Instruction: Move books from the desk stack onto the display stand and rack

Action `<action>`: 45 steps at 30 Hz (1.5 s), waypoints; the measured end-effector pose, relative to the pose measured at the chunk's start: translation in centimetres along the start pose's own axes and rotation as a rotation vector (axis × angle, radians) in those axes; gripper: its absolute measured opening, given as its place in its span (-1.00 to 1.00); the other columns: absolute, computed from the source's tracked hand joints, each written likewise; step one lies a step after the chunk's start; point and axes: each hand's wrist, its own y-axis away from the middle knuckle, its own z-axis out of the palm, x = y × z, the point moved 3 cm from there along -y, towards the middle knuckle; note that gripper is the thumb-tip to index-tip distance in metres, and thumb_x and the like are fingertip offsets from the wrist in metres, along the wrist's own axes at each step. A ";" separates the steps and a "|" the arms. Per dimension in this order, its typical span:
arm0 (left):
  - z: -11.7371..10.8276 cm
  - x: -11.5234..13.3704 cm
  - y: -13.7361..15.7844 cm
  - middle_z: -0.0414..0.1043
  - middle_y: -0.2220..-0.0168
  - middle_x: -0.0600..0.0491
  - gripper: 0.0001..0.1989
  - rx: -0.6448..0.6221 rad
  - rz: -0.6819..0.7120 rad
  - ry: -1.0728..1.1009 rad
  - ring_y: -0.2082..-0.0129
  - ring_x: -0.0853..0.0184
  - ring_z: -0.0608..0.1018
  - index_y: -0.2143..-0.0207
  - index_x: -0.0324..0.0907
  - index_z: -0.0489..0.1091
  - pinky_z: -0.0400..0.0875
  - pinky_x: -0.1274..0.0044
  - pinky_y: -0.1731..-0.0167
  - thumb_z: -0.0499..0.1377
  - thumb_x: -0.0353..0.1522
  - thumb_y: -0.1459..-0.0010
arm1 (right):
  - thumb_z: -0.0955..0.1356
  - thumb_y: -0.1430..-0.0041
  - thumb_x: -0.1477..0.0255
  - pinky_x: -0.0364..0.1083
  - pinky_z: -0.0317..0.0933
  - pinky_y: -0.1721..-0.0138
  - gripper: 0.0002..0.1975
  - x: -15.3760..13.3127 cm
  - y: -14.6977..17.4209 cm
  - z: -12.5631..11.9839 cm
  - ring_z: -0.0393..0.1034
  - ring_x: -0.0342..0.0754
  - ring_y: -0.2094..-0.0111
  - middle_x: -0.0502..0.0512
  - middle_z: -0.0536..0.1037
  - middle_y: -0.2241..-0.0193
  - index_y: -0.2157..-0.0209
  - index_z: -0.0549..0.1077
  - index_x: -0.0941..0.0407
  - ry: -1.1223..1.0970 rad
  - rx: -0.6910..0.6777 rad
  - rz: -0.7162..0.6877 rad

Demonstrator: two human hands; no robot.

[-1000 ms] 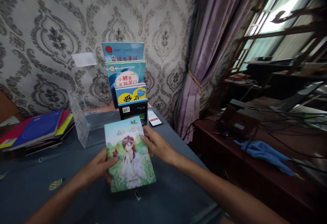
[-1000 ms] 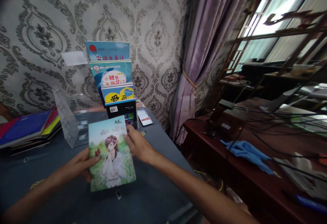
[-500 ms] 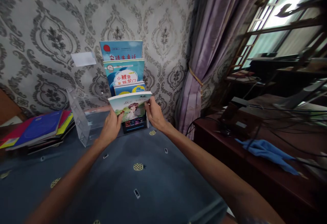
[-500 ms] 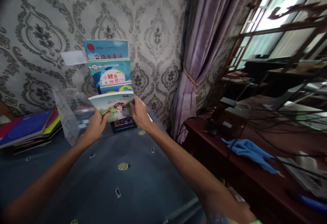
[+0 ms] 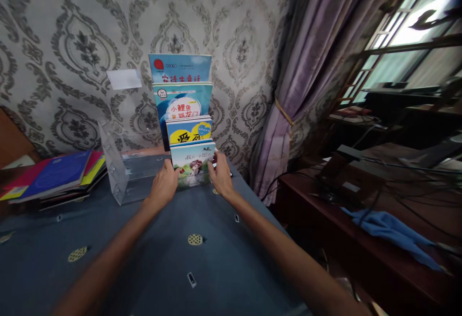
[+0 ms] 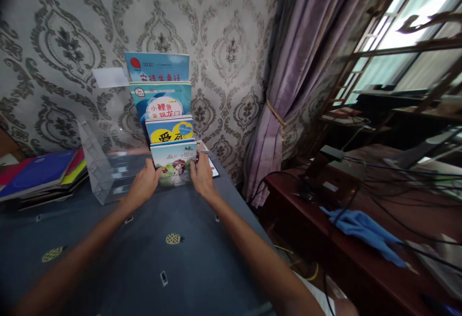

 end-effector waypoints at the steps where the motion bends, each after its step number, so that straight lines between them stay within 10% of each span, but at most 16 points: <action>1: 0.0 0.1 0.1 0.50 0.16 -0.24 -0.88 -0.015 -0.017 -0.006 0.16 0.04 0.61 0.13 -0.20 0.18 0.37 0.44 0.27 -0.03 -0.32 -0.40 | 0.19 -0.28 0.35 0.09 0.31 0.09 -0.64 0.2 0.0 0.2 0.33 0.12 0.12 0.27 0.40 0.10 -0.07 0.32 0.15 0.006 0.005 0.016; 17: 0.1 0.8 -0.3 0.55 0.26 -0.35 -0.70 -0.090 -0.068 -0.077 0.23 -0.01 0.64 -0.05 -0.37 0.24 0.39 0.40 0.23 -0.14 -0.41 -0.41 | 0.18 -0.23 0.38 0.06 0.29 0.17 -0.73 1.4 -1.4 1.4 0.34 0.12 0.19 0.23 0.46 0.25 0.16 0.44 0.13 0.023 0.120 0.036; 33: 0.0 0.9 -0.4 0.57 0.30 -0.27 -0.47 -0.070 -0.042 -0.265 0.25 0.01 0.65 -0.34 -0.44 -0.18 0.46 0.37 0.26 -0.16 -0.44 -0.39 | 0.20 -0.24 0.40 0.03 0.31 0.20 -0.68 1.3 -1.4 1.6 0.37 0.09 0.21 0.20 0.47 0.24 0.06 0.47 0.14 0.021 0.158 0.022; 45: -0.3 1.0 -0.5 0.59 0.26 -0.21 -0.58 -0.099 -0.084 -0.275 0.23 0.05 0.66 -0.29 -0.32 -0.06 0.44 0.39 0.23 -0.21 -0.41 -0.43 | 0.23 -0.22 0.42 0.02 0.38 0.22 -0.61 1.5 -2.2 1.5 0.37 0.08 0.16 0.22 0.44 0.18 -0.03 0.51 0.13 -0.196 0.172 0.041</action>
